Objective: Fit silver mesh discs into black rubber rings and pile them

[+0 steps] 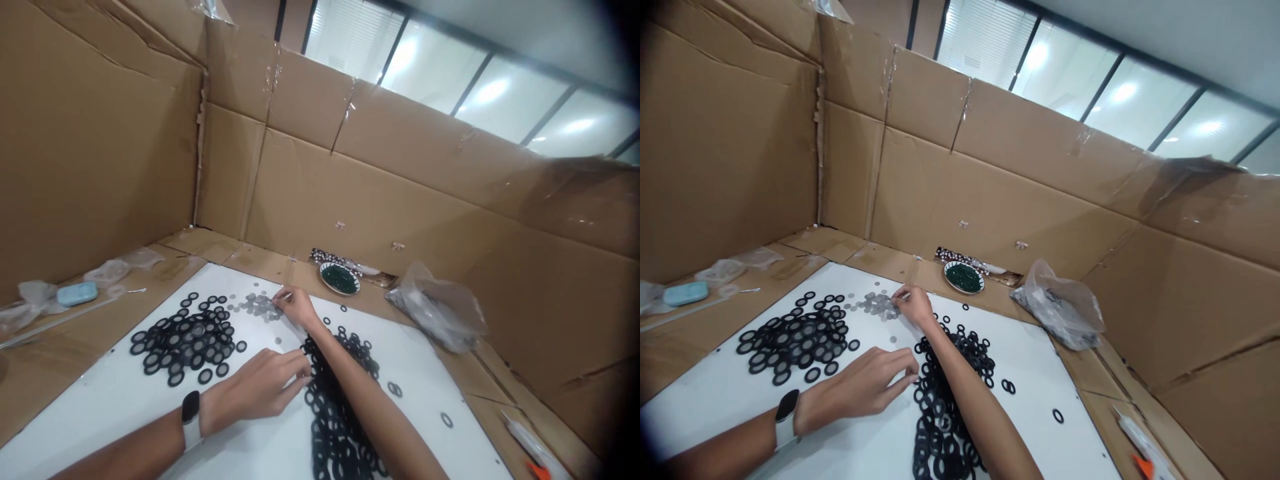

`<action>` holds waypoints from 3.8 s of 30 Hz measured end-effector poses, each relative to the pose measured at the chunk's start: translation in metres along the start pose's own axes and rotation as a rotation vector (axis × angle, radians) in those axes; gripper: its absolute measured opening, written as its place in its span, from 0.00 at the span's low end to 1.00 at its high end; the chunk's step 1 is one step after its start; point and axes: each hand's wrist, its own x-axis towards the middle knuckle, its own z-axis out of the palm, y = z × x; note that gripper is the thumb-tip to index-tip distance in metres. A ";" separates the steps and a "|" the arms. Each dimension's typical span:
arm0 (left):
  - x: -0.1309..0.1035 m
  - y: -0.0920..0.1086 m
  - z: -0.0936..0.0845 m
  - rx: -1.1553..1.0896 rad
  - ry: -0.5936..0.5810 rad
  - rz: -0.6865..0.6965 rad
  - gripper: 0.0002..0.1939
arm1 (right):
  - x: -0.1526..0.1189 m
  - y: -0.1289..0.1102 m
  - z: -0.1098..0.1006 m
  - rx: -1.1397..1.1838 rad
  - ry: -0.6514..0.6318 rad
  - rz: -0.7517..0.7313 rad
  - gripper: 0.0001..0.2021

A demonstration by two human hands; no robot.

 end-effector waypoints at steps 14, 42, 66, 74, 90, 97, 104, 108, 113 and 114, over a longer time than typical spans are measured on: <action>0.014 -0.014 0.005 -0.661 0.102 -0.532 0.35 | -0.081 -0.007 -0.047 0.316 0.209 -0.070 0.09; 0.001 0.035 0.010 -0.558 -0.014 -0.530 0.24 | -0.225 0.010 -0.051 0.442 0.154 0.014 0.10; 0.002 0.040 0.001 -0.570 0.057 -0.509 0.11 | -0.233 -0.004 -0.052 0.317 0.200 -0.126 0.03; 0.003 0.041 -0.004 -0.627 0.039 -0.492 0.14 | -0.235 -0.005 -0.051 0.397 0.220 -0.188 0.04; 0.006 0.046 -0.020 -0.483 -0.030 -0.404 0.10 | -0.237 0.005 -0.045 0.396 0.176 -0.283 0.08; 0.001 0.044 -0.019 -0.137 -0.089 -0.202 0.04 | -0.243 0.003 -0.044 -0.129 0.171 -0.404 0.05; 0.000 0.045 -0.017 -0.078 -0.094 -0.154 0.03 | -0.249 -0.012 -0.046 -0.508 0.250 -0.506 0.15; 0.005 0.052 -0.019 -0.347 0.069 -0.372 0.09 | -0.244 -0.010 -0.048 0.083 0.292 -0.268 0.08; 0.007 0.056 -0.017 -0.524 0.129 -0.462 0.13 | -0.238 -0.009 -0.041 0.550 0.339 -0.132 0.09; 0.007 0.057 -0.016 -0.533 0.127 -0.469 0.13 | -0.237 -0.009 -0.039 0.567 0.354 -0.118 0.10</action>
